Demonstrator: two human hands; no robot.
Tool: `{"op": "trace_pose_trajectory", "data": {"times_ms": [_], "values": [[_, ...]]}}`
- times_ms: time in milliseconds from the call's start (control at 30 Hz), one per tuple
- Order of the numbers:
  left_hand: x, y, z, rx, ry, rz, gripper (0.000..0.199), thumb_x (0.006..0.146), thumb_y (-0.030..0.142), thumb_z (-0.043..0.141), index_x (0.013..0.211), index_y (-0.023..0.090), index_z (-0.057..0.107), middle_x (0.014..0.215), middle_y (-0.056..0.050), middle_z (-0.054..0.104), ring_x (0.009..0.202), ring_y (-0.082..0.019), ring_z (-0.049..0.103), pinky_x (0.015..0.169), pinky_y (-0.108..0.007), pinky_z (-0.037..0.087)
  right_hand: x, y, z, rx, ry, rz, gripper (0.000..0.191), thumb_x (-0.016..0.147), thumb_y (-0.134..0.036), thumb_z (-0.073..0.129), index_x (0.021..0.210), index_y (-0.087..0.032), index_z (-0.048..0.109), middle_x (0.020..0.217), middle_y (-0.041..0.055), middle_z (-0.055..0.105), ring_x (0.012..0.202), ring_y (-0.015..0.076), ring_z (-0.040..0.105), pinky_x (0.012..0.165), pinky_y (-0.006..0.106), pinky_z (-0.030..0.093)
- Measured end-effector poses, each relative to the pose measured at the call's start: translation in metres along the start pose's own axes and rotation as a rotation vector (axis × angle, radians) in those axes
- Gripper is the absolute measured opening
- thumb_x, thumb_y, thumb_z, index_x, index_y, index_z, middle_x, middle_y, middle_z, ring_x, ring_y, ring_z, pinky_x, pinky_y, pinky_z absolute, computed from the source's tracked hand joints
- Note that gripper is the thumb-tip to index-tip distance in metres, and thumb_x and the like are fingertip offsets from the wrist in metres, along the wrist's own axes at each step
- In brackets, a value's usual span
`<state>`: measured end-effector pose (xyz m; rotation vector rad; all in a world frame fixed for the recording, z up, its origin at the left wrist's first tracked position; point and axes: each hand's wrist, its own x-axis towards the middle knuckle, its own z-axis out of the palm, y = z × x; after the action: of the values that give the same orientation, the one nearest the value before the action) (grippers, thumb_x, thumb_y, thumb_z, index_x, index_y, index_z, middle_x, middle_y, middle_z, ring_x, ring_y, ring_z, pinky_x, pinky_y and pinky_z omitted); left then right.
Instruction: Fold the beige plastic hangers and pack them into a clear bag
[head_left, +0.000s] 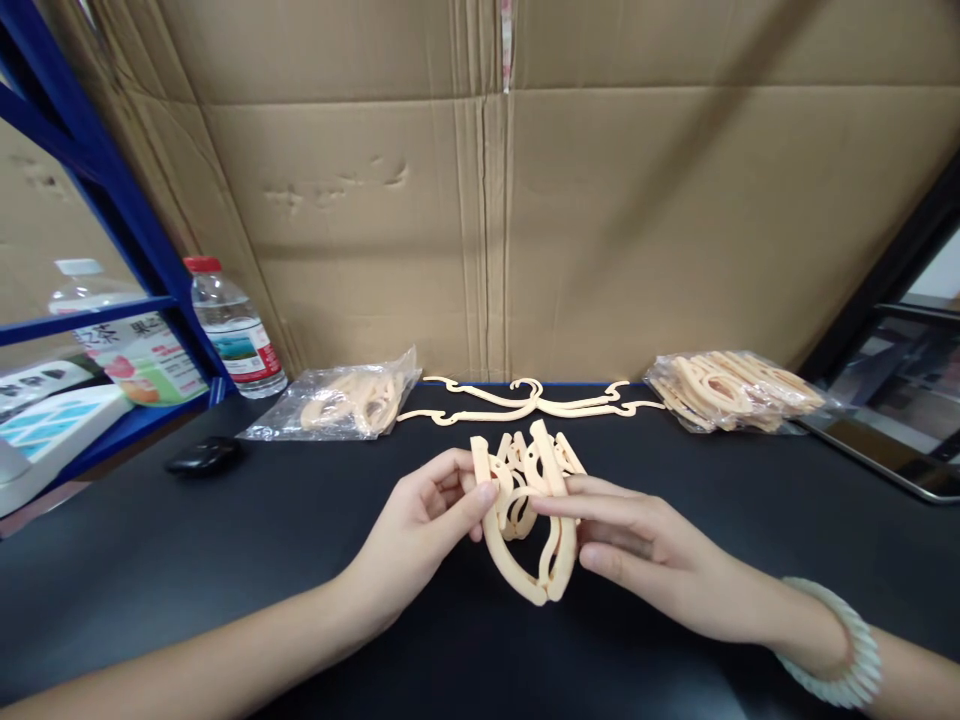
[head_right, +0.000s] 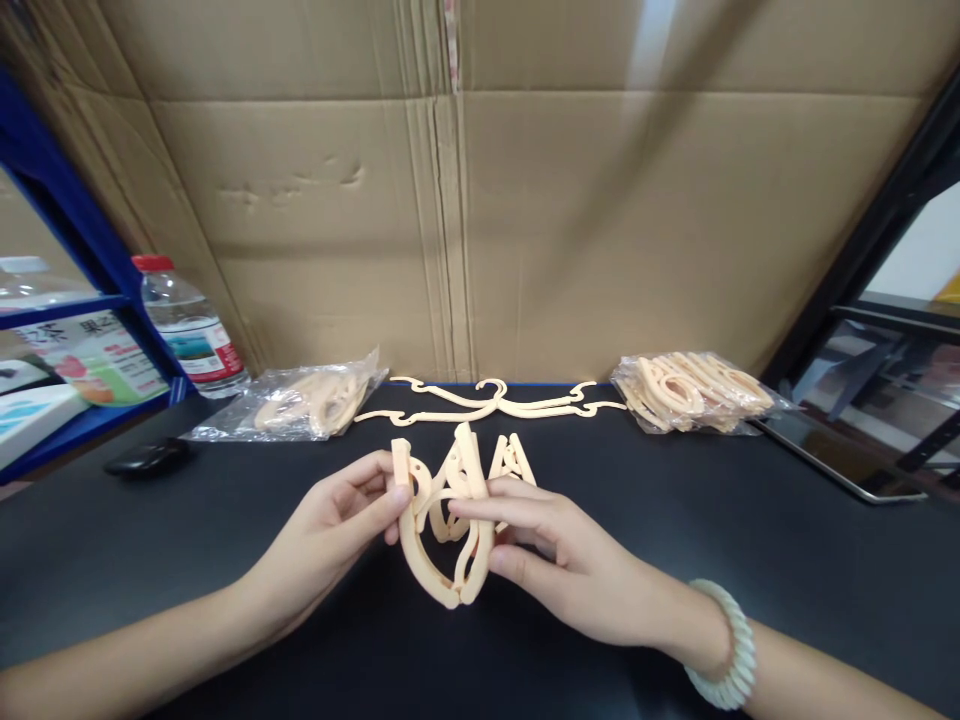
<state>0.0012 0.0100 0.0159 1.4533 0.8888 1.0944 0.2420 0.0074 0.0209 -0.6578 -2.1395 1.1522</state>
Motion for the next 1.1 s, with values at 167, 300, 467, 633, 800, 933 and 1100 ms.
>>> {"op": "trace_pose_trajectory", "data": {"times_ms": [167, 300, 467, 633, 800, 933, 1100], "values": [[-0.002, 0.003, 0.0, 0.018, -0.046, 0.055, 0.015, 0.085, 0.03, 0.068, 0.088, 0.018, 0.059, 0.081, -0.001, 0.057, 0.073, -0.013, 0.054, 0.064, -0.023, 0.046, -0.004, 0.002, 0.004, -0.087, 0.006, 0.008, 0.044, 0.097, -0.024, 0.051, 0.139, -0.032, 0.048, 0.131, 0.0068, 0.051, 0.124, 0.0203, 0.049, 0.101, 0.038, 0.048], [-0.003, 0.004, 0.002, 0.018, -0.071, 0.087, 0.011, 0.086, 0.026, 0.067, 0.091, 0.019, 0.061, 0.09, -0.003, 0.062, 0.086, -0.017, 0.059, 0.081, -0.03, 0.05, -0.004, 0.004, 0.008, -0.039, 0.02, 0.026, 0.044, 0.095, -0.02, 0.052, 0.138, -0.032, 0.05, 0.137, 0.0075, 0.045, 0.117, 0.0193, 0.054, 0.093, 0.034, 0.054], [-0.003, 0.006, 0.004, -0.008, -0.039, 0.099, 0.011, 0.082, 0.023, 0.07, 0.092, 0.019, 0.066, 0.095, -0.005, 0.066, 0.093, -0.021, 0.063, 0.085, -0.032, 0.051, -0.006, 0.004, 0.01, -0.045, 0.057, 0.055, 0.047, 0.092, -0.02, 0.055, 0.138, -0.029, 0.049, 0.142, 0.0099, 0.039, 0.107, 0.018, 0.059, 0.085, 0.03, 0.058], [-0.004, 0.009, 0.005, -0.005, -0.045, 0.104, 0.009, 0.082, 0.021, 0.07, 0.091, 0.02, 0.067, 0.094, -0.004, 0.067, 0.094, -0.021, 0.063, 0.085, -0.031, 0.051, -0.01, 0.006, 0.011, -0.074, 0.077, 0.079, 0.045, 0.093, -0.023, 0.056, 0.137, -0.031, 0.05, 0.147, 0.0102, 0.033, 0.101, 0.017, 0.062, 0.079, 0.029, 0.06], [-0.006, 0.009, 0.006, 0.021, -0.037, 0.11, 0.003, 0.082, 0.021, 0.069, 0.085, 0.02, 0.068, 0.089, -0.003, 0.066, 0.089, -0.019, 0.062, 0.083, -0.029, 0.051, -0.008, 0.007, 0.009, -0.103, 0.08, -0.002, 0.047, 0.092, -0.021, 0.057, 0.138, -0.028, 0.05, 0.138, 0.0111, 0.045, 0.111, 0.021, 0.058, 0.083, 0.032, 0.059], [-0.006, 0.007, 0.007, -0.003, -0.047, 0.071, 0.009, 0.084, 0.024, 0.067, 0.093, 0.019, 0.067, 0.095, -0.006, 0.069, 0.091, -0.021, 0.065, 0.086, -0.032, 0.051, -0.006, -0.001, 0.004, -0.282, 0.042, -0.117, 0.045, 0.093, -0.02, 0.057, 0.136, -0.028, 0.051, 0.123, 0.0085, 0.058, 0.12, 0.0222, 0.052, 0.104, 0.042, 0.045], [-0.005, 0.004, 0.006, -0.003, -0.009, -0.006, 0.016, 0.083, 0.028, 0.07, 0.095, 0.018, 0.066, 0.097, -0.008, 0.071, 0.088, -0.022, 0.067, 0.085, -0.035, 0.053, -0.006, -0.007, 0.001, -0.346, 0.01, -0.125, 0.039, 0.091, -0.024, 0.061, 0.129, -0.029, 0.054, 0.127, 0.0063, 0.058, 0.127, 0.0227, 0.048, 0.104, 0.038, 0.044]]}}
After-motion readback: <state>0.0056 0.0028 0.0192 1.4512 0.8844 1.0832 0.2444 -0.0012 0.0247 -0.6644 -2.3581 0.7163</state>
